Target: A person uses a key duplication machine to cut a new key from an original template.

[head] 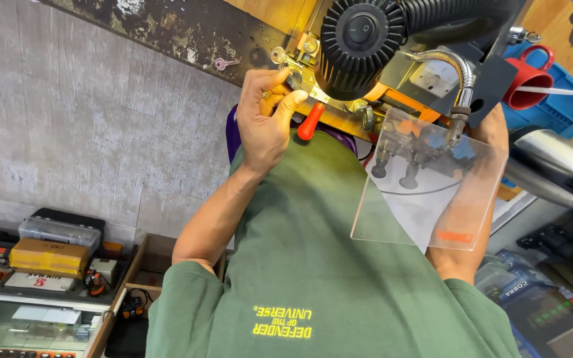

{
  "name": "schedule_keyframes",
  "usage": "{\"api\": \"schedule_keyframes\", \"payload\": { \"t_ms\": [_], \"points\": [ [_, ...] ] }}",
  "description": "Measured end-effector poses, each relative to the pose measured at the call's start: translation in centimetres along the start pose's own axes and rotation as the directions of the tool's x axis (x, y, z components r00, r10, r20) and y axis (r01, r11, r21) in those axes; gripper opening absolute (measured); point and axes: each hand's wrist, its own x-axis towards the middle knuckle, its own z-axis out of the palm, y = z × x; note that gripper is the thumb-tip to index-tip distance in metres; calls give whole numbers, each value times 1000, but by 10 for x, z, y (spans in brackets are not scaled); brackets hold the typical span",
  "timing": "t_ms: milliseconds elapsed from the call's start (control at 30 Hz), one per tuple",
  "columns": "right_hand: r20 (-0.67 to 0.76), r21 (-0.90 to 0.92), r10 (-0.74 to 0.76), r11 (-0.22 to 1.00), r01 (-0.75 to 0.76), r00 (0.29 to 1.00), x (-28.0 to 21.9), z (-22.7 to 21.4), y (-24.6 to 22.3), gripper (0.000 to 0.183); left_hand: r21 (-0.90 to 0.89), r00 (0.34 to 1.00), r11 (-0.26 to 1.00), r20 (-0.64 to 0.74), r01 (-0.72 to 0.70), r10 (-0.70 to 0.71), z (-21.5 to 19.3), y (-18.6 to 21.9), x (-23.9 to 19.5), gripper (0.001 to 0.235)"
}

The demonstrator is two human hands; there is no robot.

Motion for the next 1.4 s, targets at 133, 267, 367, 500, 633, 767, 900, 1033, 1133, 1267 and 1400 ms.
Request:
{"api": "schedule_keyframes", "payload": {
  "t_ms": [133, 267, 367, 500, 633, 767, 900, 1033, 1133, 1267, 1400],
  "points": [
    [-4, -13, 0, 1000, 0, 1000, 2, -2, 9, 12, -22, 1000, 1000, -18, 18, -18, 2, -1, -2, 30],
    [-9, -17, -8, 1000, 8, 1000, 4, -3, 17, 11, -29, 999, 999, -20, 36, -37, 2, 0, 0, 28],
    [-23, -12, -9, 1000, 9, 1000, 8, -4, 23, 11, -191, 997, 981, -62, 31, -44, 6, -8, 1, 31],
    [-38, -3, -10, 1000, 10, 999, 12, -6, 31, 11, -190, 998, 981, -50, 27, -37, 4, -10, 1, 32],
    [-46, -5, -13, 1000, 13, 999, 14, -7, 40, 10, -224, 998, 974, -46, 29, -40, 4, -15, -1, 32],
    [-52, -15, -25, 1000, 24, 998, 17, -8, 45, 10, -208, 998, 978, -52, 31, -43, 5, -16, -1, 34],
    [-54, -26, -38, 999, 37, 998, 18, -8, 46, 10, -199, 998, 980, -57, 30, -42, 5, -15, -1, 34],
    [-57, -42, -56, 998, 53, 997, 20, -9, 48, 11, -205, 997, 978, -65, 29, -43, 6, -15, -1, 34],
    [-60, -52, -61, 997, 58, 996, 22, -10, 52, 11, -206, 996, 978, -72, 27, -43, 6, -18, -2, 34],
    [-63, -63, -67, 996, 64, 996, 23, -9, 59, 11, -203, 996, 979, -69, 32, -47, 6, -16, -2, 34],
    [-72, -63, -76, 995, 72, 994, 28, -11, 65, 12, -207, 997, 978, -70, 30, -45, 7, -17, -2, 32]
  ]
}}
